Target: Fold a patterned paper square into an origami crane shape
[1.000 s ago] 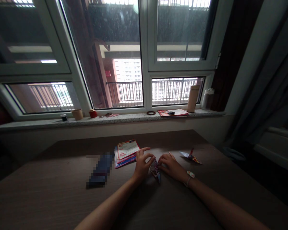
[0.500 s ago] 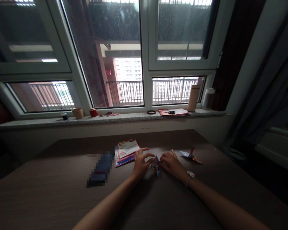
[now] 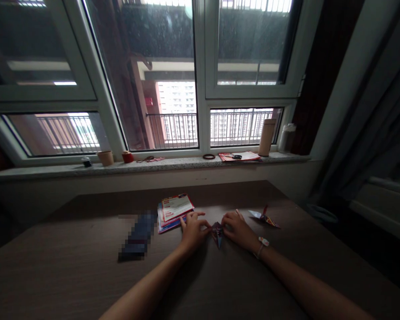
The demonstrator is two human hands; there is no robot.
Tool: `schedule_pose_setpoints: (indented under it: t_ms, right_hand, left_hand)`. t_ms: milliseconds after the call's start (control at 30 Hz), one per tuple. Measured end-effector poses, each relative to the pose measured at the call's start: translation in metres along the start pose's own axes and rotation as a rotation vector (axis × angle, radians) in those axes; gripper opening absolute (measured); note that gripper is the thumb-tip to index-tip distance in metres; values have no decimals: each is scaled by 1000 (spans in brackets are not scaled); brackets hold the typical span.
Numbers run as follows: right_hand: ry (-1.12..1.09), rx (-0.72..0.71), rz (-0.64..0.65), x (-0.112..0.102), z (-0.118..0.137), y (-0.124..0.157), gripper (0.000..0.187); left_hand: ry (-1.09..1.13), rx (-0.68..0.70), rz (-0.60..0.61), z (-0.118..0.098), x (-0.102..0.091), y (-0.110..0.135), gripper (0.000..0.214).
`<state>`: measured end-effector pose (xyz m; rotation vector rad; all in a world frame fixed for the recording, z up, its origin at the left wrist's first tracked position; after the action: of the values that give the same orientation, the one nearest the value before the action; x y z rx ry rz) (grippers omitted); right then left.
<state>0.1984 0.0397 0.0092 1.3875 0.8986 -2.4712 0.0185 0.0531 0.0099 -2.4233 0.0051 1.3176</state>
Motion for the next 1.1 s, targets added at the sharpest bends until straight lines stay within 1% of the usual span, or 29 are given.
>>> schedule_pose_setpoints:
  t_ms: [100, 200, 300, 400, 467, 500, 633, 733, 800, 900, 1000, 1100]
  right_hand:
    - [-28, 16, 11, -2, 0, 0, 9]
    - [-63, 43, 18, -4, 0, 0, 13]
    - [-100, 64, 25, -4, -1, -2, 25]
    - [-110, 82, 37, -3, -2, -3, 33]
    - [-95, 90, 40, -2, -2, -3, 33]
    - [-86, 91, 39, -2, -2, -2, 31]
    - [-66, 93, 29, -3, -1, -1, 24]
    - [-68, 91, 42, -3, 0, -1, 20]
    - [-71, 88, 61, -2, -1, -1, 19]
    - [-76, 92, 73, 0, -4, -1, 19]
    - [-83, 101, 72, 4, -7, -2, 20]
    - [-68, 127, 30, 6, -10, -4, 26]
  left_hand:
    - [-16, 22, 5, 1, -1, 0, 9]
    - [-52, 95, 8, -1, -3, 0, 12]
    - [-83, 148, 38, -2, -4, -1, 12]
    - [-77, 173, 71, -1, -5, -2, 7]
    - [-70, 179, 78, -1, -7, -2, 3]
    - [-66, 178, 79, -1, -7, -2, 4]
    - [-47, 192, 72, -2, -7, -2, 14]
    - [-36, 199, 41, -3, -4, -1, 22]
    - [-33, 173, 9, -3, -1, 0, 19]
    - [-64, 160, 11, -5, 3, 1, 6]
    - [-82, 148, 20, -6, 4, 2, 16]
    - [-93, 129, 34, -7, 4, 2, 10]
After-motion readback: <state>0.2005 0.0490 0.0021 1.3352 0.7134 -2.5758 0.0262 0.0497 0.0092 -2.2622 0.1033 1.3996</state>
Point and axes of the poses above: each hand's wrist, its own y-axis away from the middle knuckle, its own x-axis out of the palm, z = x × y, the point moved 4 cm from there along -y, towards the middle knuckle, and after that the axes turned 2 degrees about -x, right-handed, at the moved point
